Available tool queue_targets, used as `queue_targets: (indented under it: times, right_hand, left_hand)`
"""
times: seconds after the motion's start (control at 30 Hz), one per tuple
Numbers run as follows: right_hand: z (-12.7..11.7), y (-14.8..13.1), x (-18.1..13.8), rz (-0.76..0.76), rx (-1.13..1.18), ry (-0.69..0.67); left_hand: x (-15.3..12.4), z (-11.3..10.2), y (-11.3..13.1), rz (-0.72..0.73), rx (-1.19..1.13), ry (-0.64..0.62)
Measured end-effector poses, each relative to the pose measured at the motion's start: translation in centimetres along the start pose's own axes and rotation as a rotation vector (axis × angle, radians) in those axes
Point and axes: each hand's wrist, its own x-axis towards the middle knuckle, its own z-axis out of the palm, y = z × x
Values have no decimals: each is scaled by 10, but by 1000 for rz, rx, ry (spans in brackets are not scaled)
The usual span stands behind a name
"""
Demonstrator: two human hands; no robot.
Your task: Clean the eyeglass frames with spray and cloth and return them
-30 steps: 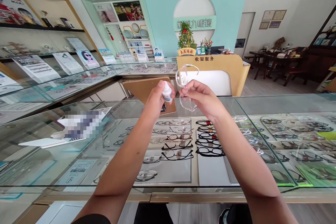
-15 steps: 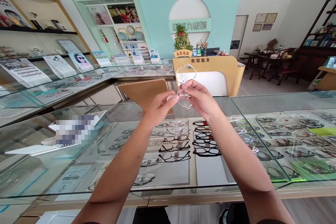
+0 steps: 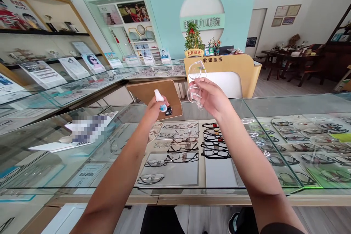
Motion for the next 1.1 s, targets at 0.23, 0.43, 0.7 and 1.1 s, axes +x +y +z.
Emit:
queue_targets:
  times: [0.23,0.43,0.7,1.1]
  right_hand:
    - [-6,4,1,3,-95,-9]
    - [-4,4,-1,-9,-145,-23]
    - [1,4,-3,-3,-164,-8]
    - [-1,6,-4,-7,-219,-6]
  left_hand:
    - [-1,-23,-76,-155,265,-68]
    - [6,-21,-107,-188,371,-141]
    - [7,-21,-122,-197,465,-143]
    - [-2,-48,-87,-200,616,-78]
